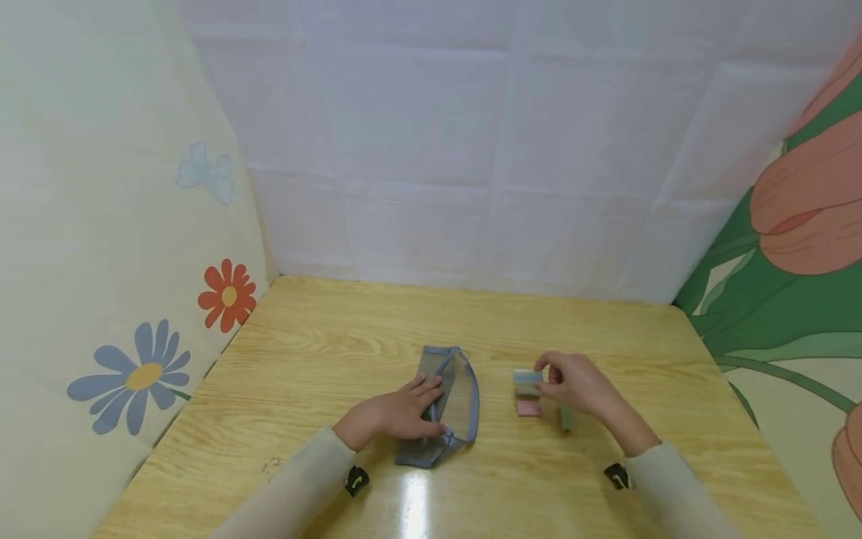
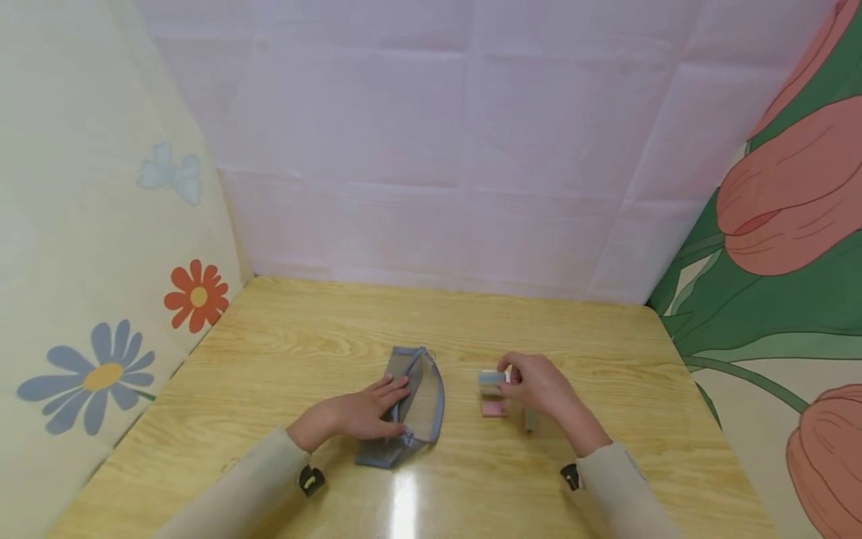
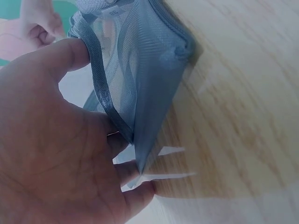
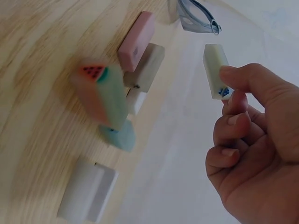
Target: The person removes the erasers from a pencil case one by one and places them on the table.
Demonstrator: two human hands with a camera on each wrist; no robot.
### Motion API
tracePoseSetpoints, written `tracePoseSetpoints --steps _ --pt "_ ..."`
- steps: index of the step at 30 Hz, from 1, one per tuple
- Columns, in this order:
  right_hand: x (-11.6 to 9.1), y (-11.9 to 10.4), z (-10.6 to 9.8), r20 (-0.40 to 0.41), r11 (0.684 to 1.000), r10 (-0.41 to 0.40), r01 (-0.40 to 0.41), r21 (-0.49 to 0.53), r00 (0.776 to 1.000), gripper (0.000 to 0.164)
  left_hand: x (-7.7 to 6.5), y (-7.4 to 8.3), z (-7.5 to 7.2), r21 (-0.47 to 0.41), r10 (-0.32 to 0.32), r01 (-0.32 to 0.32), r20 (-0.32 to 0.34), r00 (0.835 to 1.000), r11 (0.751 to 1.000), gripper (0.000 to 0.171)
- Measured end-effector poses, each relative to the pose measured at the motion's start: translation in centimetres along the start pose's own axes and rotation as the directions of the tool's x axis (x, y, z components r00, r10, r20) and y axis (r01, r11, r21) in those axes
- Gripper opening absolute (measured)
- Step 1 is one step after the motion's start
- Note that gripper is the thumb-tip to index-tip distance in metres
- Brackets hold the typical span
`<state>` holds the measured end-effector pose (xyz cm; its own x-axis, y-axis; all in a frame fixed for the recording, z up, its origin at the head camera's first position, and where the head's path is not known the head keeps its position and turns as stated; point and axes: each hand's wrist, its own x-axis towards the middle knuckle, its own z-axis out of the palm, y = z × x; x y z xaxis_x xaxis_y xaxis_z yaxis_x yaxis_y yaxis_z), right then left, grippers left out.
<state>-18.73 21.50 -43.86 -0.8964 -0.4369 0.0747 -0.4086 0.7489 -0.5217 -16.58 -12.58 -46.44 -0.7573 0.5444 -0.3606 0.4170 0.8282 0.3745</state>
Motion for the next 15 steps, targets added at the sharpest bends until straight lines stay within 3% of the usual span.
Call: tracePoseSetpoints --steps 15 --pt "-2.3 1.9 -1.1 -0.031 0.998 0.052 -0.052 0.019 0.998 0.016 0.0 -0.1 0.1 -0.005 0.005 -0.005 -0.003 1.0 1.0 0.081"
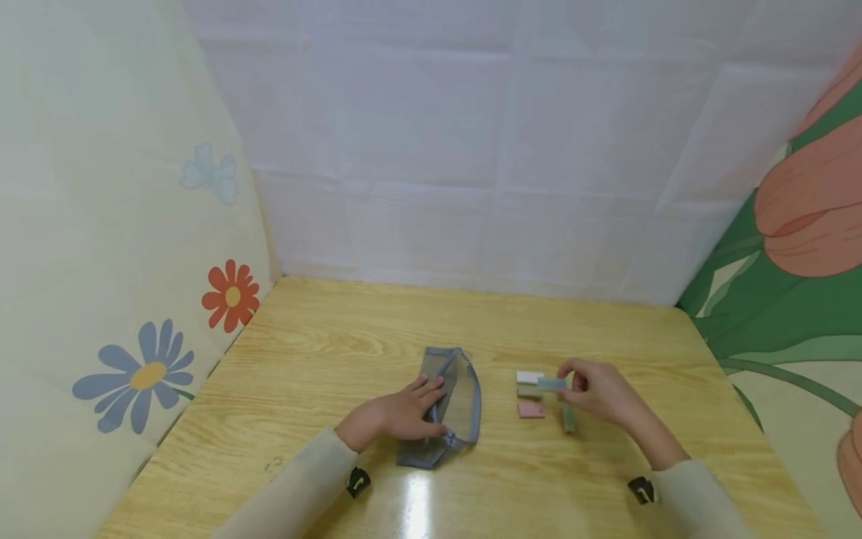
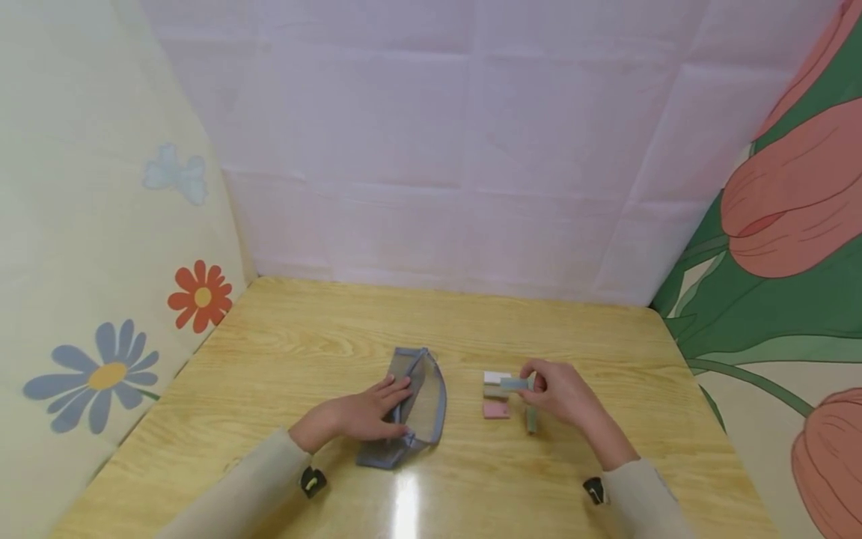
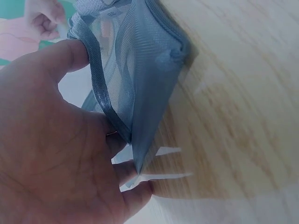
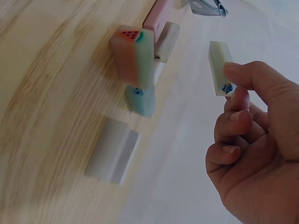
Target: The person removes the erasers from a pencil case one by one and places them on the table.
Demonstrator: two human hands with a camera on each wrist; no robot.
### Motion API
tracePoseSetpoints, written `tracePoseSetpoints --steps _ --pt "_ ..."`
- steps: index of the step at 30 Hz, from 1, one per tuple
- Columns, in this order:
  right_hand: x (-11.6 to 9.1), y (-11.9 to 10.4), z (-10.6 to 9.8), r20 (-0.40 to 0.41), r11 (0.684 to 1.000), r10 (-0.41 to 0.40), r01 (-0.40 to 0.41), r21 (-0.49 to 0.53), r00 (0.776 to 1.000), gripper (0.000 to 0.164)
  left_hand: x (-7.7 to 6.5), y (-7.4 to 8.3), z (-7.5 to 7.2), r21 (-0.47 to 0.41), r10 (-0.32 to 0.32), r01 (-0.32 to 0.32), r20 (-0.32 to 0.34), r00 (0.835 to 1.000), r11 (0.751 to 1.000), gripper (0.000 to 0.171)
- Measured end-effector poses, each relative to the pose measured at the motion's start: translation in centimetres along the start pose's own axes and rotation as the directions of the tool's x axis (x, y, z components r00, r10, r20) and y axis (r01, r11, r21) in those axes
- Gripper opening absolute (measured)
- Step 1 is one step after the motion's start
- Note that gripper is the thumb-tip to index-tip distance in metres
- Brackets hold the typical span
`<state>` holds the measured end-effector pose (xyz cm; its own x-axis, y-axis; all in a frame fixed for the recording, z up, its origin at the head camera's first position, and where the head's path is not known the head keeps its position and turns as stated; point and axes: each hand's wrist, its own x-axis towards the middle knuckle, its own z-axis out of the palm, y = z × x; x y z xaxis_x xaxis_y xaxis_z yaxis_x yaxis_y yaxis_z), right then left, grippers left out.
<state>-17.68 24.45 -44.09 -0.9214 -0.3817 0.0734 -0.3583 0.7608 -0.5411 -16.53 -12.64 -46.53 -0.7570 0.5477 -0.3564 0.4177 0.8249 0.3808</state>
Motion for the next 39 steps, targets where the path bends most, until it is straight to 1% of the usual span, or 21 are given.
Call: tracePoseSetpoints --steps 7,13,24,27,34,39 --pt "-0.7 0.6 -0.5 0.004 1.0 0.003 -0.003 0.007 1.0 0.015 -0.2 0.2 -0.1 -0.007 -0.01 0.01 0.005 1.0 1.0 0.081" --pt "-1.7 1.3 -0.8 -0.025 0.999 -0.028 0.028 -0.021 0.999 0.014 -0.2 0.3 -0.1 0.001 -0.005 0.005 0.001 1.0 1.0 0.081" --pt "-3.4 3.1 -1.1 -0.062 0.999 -0.008 0.005 -0.042 0.998 0.018 -0.2 0.1 0.1 -0.01 -0.006 0.006 0.009 1.0 1.0 0.081" --pt "-3.8 3.5 -1.2 -0.07 0.999 -0.02 0.017 -0.046 0.997 0.018 -0.2 0.1 0.1 -0.012 -0.004 0.004 0.007 1.0 1.0 0.081" --pt "-5.1 4.5 -1.3 -0.041 0.999 -0.038 0.037 -0.021 0.998 0.016 -0.2 0.1 0.1 -0.013 -0.002 0.002 0.008 1.0 1.0 0.081" --pt "-5.8 5.0 -1.2 -0.021 1.0 -0.004 0.003 -0.021 1.0 0.017 -0.1 0.0 0.2 -0.004 -0.005 0.005 0.006 1.0 1.0 0.081"
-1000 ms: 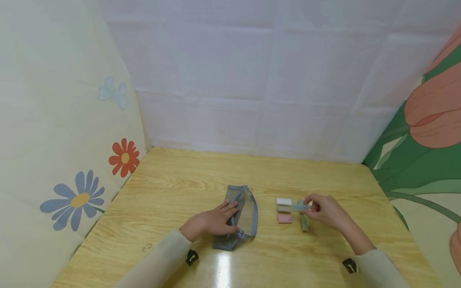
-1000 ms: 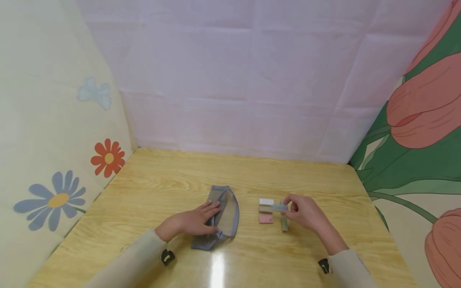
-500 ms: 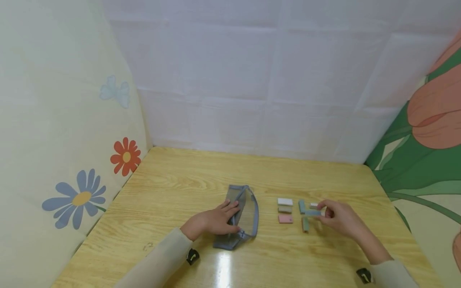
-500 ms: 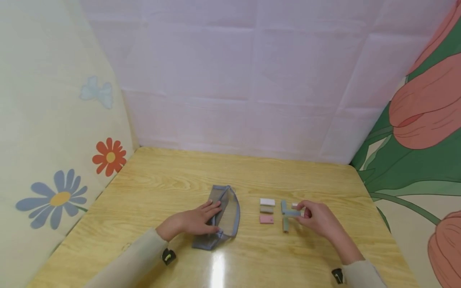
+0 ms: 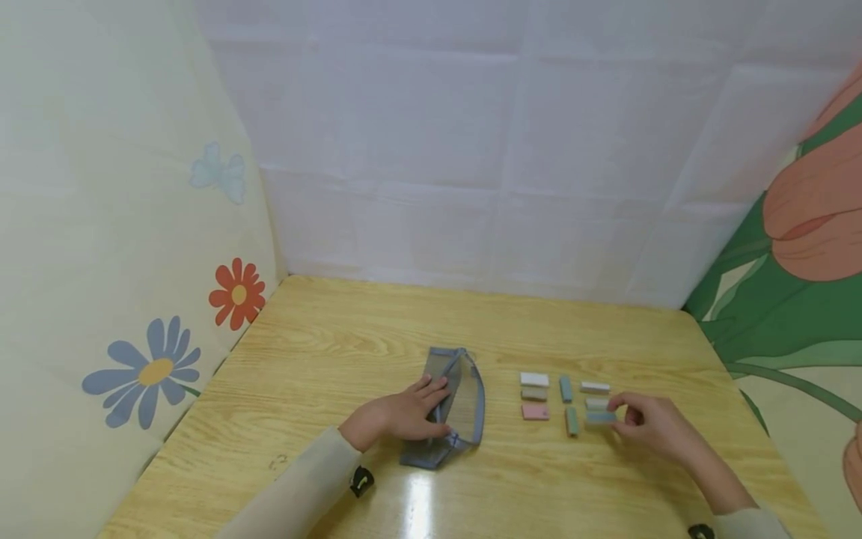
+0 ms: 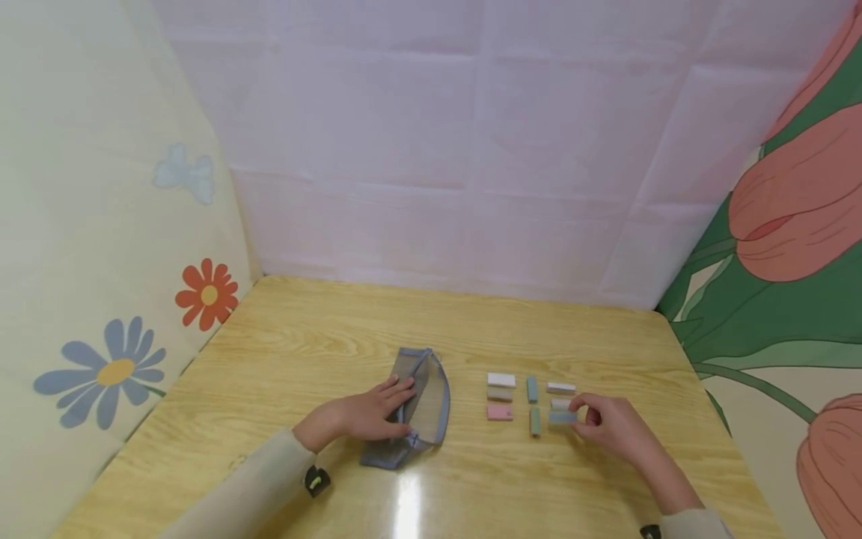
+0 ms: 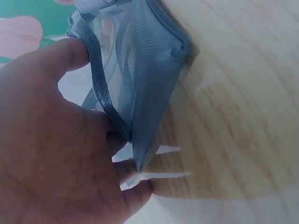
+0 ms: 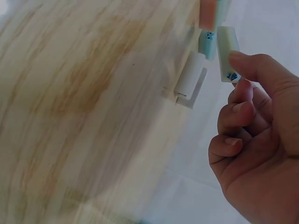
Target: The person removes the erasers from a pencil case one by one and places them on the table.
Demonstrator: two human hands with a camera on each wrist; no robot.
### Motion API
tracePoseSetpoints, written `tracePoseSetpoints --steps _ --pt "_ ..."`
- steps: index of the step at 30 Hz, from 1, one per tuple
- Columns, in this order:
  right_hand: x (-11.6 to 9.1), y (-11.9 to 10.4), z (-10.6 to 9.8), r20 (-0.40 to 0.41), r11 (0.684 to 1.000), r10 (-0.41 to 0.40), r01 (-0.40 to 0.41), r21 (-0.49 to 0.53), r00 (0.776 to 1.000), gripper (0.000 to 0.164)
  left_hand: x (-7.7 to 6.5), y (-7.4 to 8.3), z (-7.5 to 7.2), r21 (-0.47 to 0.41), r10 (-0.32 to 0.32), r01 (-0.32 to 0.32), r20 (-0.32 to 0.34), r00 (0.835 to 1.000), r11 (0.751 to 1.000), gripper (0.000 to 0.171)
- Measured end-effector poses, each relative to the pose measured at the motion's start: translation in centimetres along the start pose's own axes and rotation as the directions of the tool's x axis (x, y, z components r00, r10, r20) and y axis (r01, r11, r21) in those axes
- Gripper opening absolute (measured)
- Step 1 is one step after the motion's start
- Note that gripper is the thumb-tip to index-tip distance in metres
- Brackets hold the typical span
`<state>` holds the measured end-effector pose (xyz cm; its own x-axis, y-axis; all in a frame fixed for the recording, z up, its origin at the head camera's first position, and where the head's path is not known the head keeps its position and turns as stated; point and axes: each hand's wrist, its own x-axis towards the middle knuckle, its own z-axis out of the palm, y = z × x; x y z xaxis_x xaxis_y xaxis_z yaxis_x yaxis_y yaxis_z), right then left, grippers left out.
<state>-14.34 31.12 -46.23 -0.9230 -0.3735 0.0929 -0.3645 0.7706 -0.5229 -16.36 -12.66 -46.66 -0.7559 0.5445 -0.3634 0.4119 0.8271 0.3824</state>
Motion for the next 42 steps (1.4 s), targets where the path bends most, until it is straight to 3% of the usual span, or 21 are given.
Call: tracePoseSetpoints --steps 28,42 --pt "0.0 1.1 0.5 0.055 0.997 0.075 -0.075 -0.004 0.996 0.016 -0.2 0.1 0.1 0.001 0.0 0.0 -0.006 1.0 1.0 0.081" --pt "0.2 1.4 0.7 0.113 0.988 0.156 -0.155 -0.016 0.981 0.018 -0.2 0.1 0.0 -0.011 0.012 -0.012 -0.013 1.0 1.0 0.08"
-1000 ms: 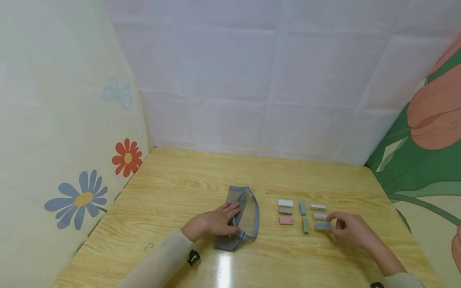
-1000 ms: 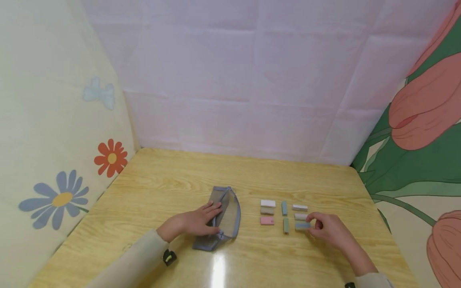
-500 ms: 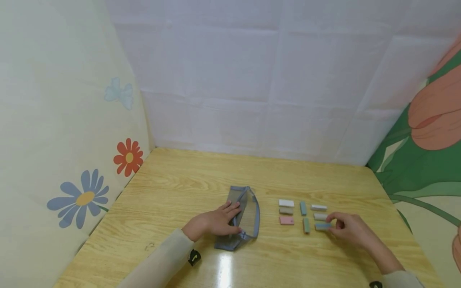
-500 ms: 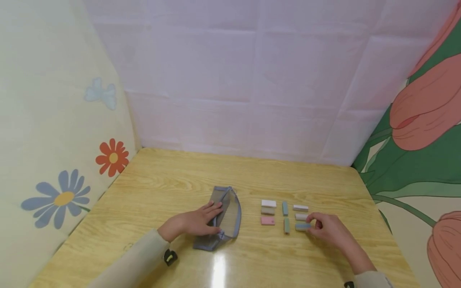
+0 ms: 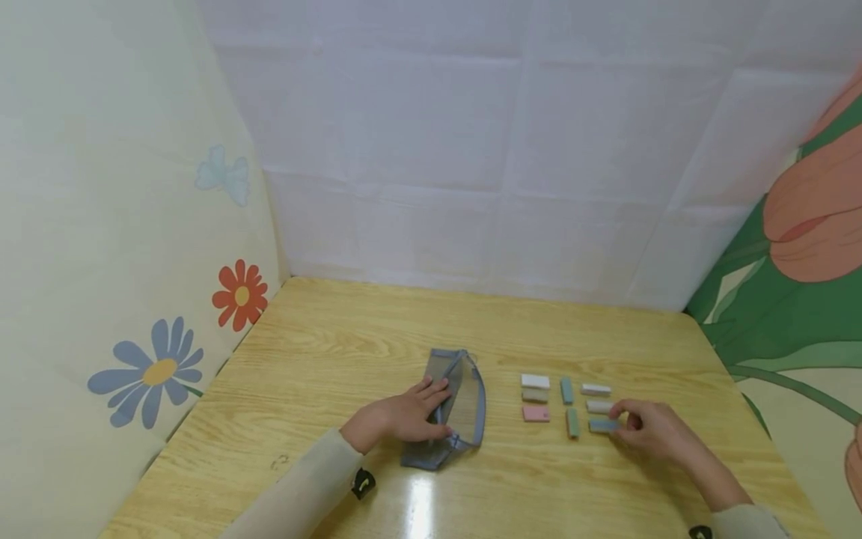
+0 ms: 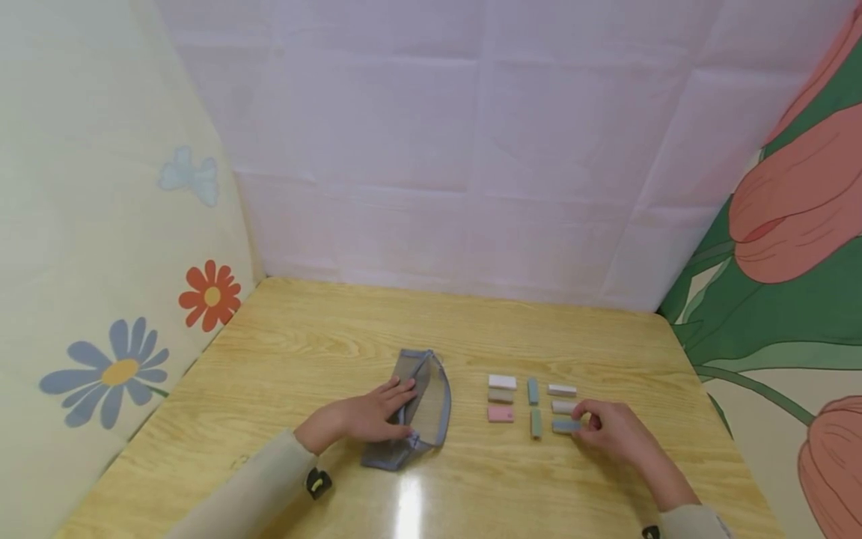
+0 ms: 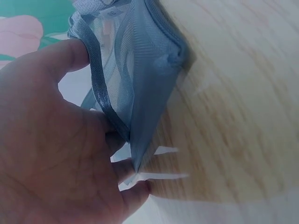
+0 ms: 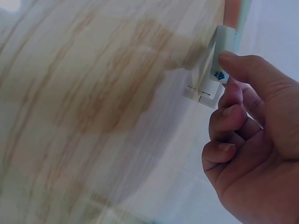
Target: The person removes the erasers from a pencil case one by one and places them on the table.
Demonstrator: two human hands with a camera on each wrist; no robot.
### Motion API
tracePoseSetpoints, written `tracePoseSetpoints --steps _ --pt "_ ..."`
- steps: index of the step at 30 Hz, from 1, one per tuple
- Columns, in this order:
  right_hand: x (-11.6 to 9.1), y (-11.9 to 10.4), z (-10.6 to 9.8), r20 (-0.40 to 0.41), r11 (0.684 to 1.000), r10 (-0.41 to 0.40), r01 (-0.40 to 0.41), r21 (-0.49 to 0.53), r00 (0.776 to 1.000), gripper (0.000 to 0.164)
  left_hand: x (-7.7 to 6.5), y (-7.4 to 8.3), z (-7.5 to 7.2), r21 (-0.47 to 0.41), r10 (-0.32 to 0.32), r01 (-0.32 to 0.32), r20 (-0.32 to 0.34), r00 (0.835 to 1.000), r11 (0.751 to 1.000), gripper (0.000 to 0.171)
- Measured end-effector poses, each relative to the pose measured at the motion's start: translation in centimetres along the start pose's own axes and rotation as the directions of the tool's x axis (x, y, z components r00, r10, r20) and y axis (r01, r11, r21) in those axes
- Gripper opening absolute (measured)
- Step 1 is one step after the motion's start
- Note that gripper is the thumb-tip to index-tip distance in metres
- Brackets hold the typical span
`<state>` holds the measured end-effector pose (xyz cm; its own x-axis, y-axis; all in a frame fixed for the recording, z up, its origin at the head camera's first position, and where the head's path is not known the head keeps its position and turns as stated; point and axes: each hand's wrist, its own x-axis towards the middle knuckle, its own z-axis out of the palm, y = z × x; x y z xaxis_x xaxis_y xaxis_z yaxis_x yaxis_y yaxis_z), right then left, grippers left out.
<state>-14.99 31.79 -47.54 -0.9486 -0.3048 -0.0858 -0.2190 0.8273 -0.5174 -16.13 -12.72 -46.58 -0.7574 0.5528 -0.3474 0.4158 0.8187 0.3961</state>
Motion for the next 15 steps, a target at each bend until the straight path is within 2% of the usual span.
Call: tracePoseSetpoints --steps 11,15 --pt "-0.09 0.2 0.15 0.013 1.0 0.016 -0.016 0.004 1.0 0.018 -0.19 -0.04 -0.24 0.002 0.0 0.0 -0.017 1.0 1.0 0.08" --pt "-0.04 0.02 0.02 0.018 0.999 0.046 -0.046 0.004 0.999 0.018 -0.12 -0.17 -0.29 -0.003 0.025 -0.025 -0.053 0.998 1.0 0.08"
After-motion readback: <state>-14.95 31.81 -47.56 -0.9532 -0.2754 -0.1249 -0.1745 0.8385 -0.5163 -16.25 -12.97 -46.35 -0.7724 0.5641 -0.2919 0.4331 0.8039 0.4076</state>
